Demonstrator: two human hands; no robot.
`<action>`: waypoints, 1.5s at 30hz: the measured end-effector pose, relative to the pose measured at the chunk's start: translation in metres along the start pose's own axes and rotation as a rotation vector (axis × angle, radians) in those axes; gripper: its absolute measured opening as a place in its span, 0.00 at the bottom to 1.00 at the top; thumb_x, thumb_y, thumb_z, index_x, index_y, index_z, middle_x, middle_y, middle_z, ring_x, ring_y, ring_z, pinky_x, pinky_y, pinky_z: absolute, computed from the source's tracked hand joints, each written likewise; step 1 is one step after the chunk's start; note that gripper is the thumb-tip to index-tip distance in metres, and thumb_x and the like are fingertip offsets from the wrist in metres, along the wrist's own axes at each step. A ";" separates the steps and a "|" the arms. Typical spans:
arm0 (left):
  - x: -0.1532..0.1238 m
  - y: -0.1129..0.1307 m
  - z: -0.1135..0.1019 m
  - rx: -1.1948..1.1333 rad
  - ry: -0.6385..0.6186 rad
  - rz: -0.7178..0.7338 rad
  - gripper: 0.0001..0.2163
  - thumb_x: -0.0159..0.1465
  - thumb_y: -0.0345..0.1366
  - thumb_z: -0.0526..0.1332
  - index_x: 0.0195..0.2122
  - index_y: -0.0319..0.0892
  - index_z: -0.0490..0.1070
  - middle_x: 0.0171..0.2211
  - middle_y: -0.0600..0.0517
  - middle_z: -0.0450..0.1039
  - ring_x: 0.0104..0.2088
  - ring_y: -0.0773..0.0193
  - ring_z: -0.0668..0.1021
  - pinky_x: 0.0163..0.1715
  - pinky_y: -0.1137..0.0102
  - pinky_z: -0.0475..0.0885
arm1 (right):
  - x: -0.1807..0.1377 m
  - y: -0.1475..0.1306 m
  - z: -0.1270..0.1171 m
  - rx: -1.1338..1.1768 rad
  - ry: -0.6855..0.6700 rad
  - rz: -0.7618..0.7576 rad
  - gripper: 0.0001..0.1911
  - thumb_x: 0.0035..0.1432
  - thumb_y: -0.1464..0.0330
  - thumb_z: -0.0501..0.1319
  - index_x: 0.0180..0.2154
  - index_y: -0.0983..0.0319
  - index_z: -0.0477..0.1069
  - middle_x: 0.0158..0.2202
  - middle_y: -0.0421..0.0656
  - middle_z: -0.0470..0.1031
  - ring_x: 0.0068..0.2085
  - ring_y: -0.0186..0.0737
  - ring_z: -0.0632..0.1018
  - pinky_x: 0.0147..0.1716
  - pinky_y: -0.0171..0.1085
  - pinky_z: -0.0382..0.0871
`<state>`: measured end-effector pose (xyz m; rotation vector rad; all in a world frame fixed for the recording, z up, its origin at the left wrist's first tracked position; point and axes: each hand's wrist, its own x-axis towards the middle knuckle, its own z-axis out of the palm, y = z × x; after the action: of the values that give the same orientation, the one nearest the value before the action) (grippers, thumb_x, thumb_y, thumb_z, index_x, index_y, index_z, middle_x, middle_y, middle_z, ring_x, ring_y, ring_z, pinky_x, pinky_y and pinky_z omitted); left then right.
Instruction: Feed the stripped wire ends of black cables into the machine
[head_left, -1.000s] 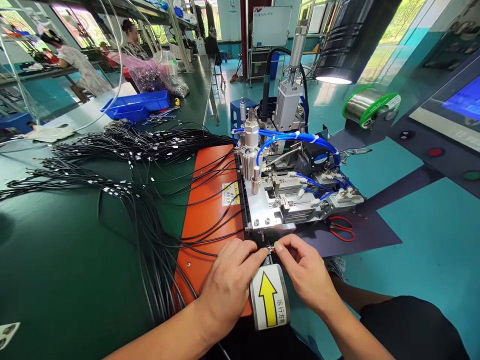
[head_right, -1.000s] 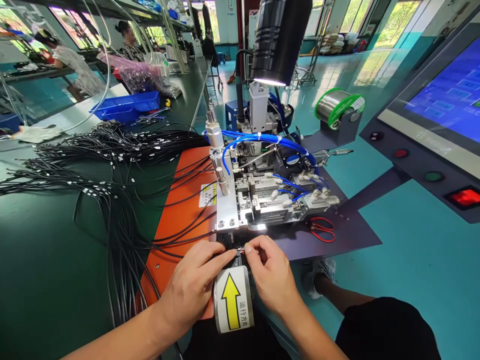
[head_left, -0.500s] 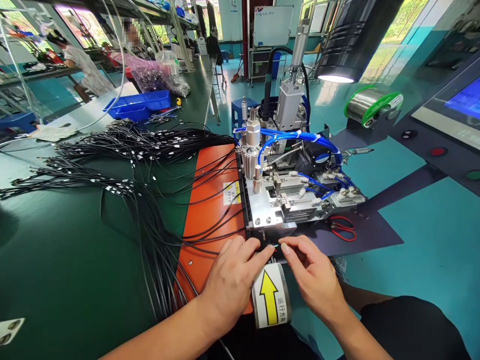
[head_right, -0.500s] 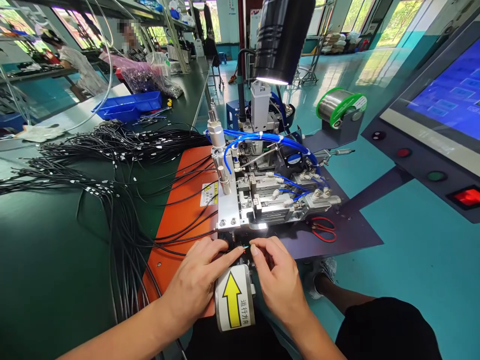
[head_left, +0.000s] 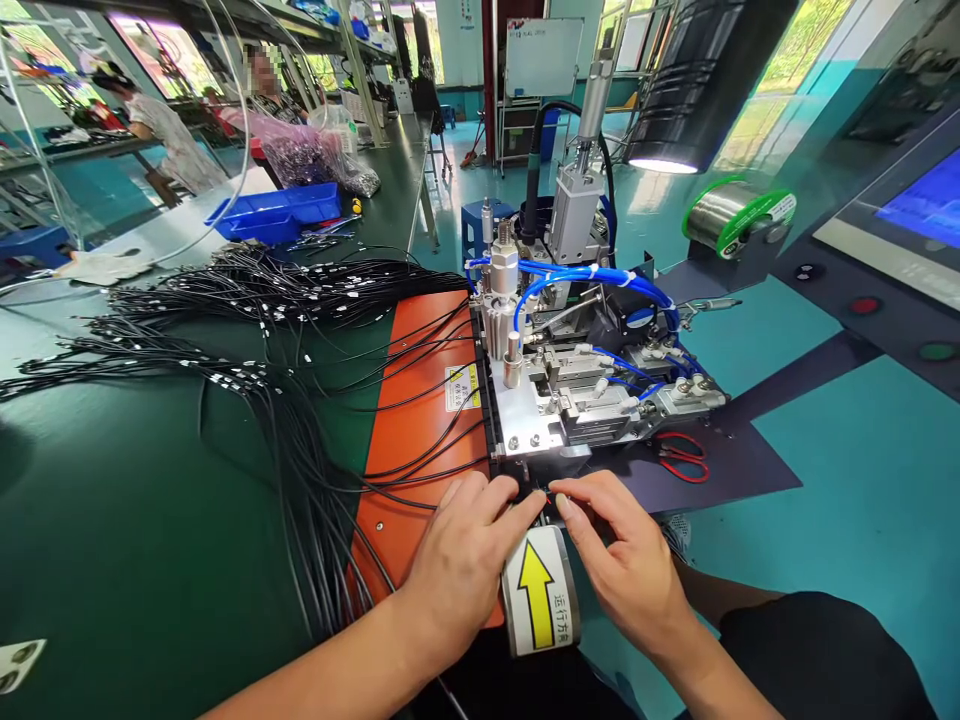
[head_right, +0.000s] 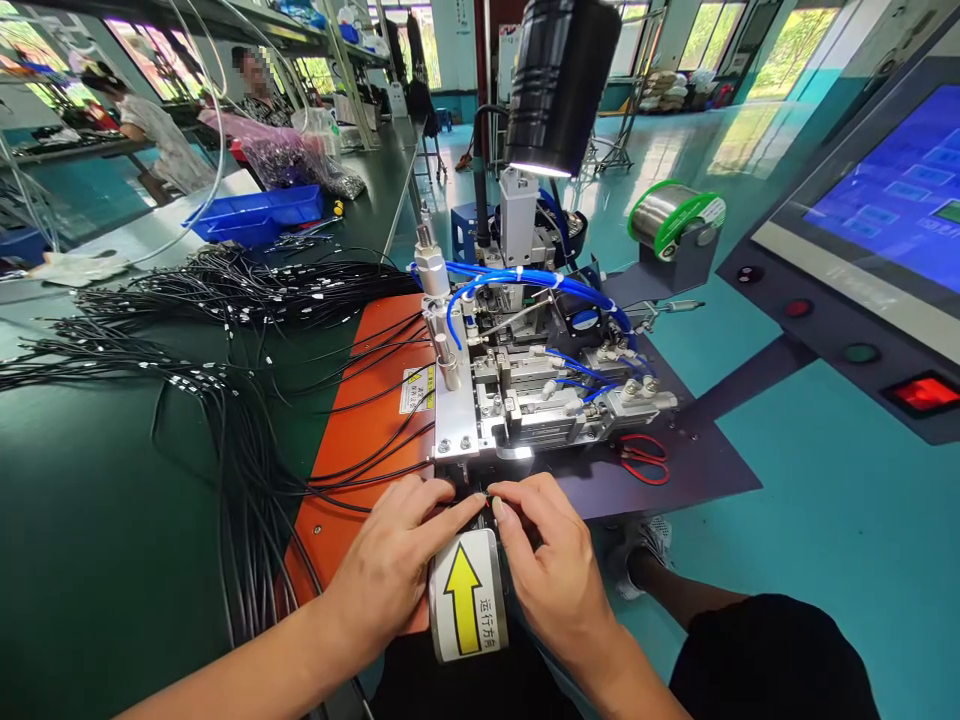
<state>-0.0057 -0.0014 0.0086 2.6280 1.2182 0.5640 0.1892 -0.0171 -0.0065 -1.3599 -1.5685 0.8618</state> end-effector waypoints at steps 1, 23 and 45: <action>0.000 0.000 0.000 0.002 0.004 0.002 0.19 0.66 0.25 0.57 0.58 0.43 0.68 0.43 0.46 0.71 0.37 0.56 0.67 0.37 0.61 0.69 | 0.000 0.000 0.000 0.004 -0.005 0.000 0.09 0.68 0.67 0.57 0.45 0.57 0.75 0.40 0.43 0.72 0.41 0.39 0.76 0.41 0.36 0.69; -0.001 -0.003 0.004 -0.041 0.041 0.002 0.19 0.67 0.26 0.54 0.58 0.43 0.69 0.42 0.46 0.69 0.38 0.57 0.68 0.39 0.59 0.71 | 0.021 0.001 0.004 0.131 -0.142 0.384 0.15 0.64 0.56 0.59 0.32 0.60 0.71 0.25 0.35 0.64 0.26 0.33 0.63 0.26 0.33 0.57; -0.005 -0.005 0.009 -0.267 0.193 -0.056 0.12 0.69 0.26 0.54 0.49 0.39 0.74 0.39 0.46 0.71 0.39 0.59 0.72 0.38 0.65 0.72 | 0.009 0.001 0.005 0.140 -0.128 0.438 0.18 0.65 0.53 0.56 0.34 0.61 0.70 0.24 0.35 0.62 0.26 0.34 0.62 0.24 0.33 0.56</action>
<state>-0.0085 -0.0015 -0.0025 2.3535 1.1710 0.9194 0.1852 -0.0082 -0.0079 -1.5975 -1.2907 1.3206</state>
